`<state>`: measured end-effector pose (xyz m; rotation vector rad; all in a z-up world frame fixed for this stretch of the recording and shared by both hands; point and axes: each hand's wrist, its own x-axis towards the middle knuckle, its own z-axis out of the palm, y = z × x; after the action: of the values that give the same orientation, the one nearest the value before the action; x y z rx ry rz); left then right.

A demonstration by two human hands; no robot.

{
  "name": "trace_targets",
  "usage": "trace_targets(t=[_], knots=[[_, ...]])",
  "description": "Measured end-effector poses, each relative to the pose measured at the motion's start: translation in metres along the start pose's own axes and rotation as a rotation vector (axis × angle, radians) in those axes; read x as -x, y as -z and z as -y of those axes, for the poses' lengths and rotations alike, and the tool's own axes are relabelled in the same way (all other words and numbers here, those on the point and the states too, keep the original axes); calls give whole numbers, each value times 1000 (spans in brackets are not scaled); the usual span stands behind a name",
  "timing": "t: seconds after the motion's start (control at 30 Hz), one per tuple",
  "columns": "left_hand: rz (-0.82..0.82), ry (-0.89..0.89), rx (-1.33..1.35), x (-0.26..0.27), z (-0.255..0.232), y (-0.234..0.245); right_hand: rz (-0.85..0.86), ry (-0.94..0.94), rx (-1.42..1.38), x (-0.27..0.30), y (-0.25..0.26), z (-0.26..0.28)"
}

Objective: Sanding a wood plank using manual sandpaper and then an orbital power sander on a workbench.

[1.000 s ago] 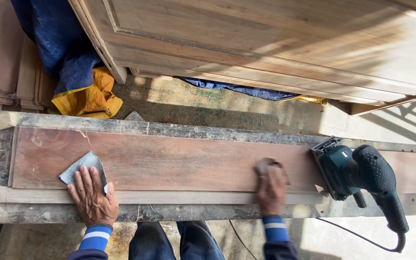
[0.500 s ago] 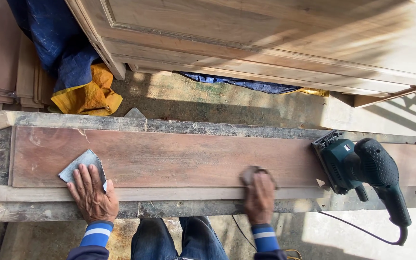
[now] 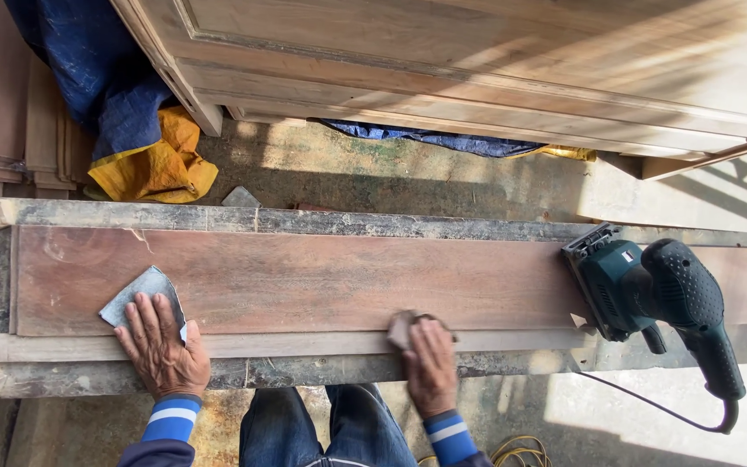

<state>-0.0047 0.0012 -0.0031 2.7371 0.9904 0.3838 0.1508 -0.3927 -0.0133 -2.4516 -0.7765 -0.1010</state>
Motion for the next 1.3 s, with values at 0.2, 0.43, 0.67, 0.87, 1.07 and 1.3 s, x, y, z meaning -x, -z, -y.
trace_targets(t=[0.2, 0.43, 0.67, 0.87, 1.07, 1.3], knots=[[-6, -1, -1, -2, -3, 2, -257, -329, 180, -10, 20, -49], [-3, -11, 30, 0, -2, 1, -51, -87, -28, -6, 11, -3], [-5, 0, 44, -2, -2, 0, -315, -508, 191, -2, 43, -105], [-7, -8, 42, 0, 0, 1, -243, -249, 226, 5, 9, -41], [12, -29, 54, -1, -2, 6, -170, -475, 290, -5, 74, -130], [0, -14, 82, -3, -13, 9, -153, -166, 159, -29, 29, 19]])
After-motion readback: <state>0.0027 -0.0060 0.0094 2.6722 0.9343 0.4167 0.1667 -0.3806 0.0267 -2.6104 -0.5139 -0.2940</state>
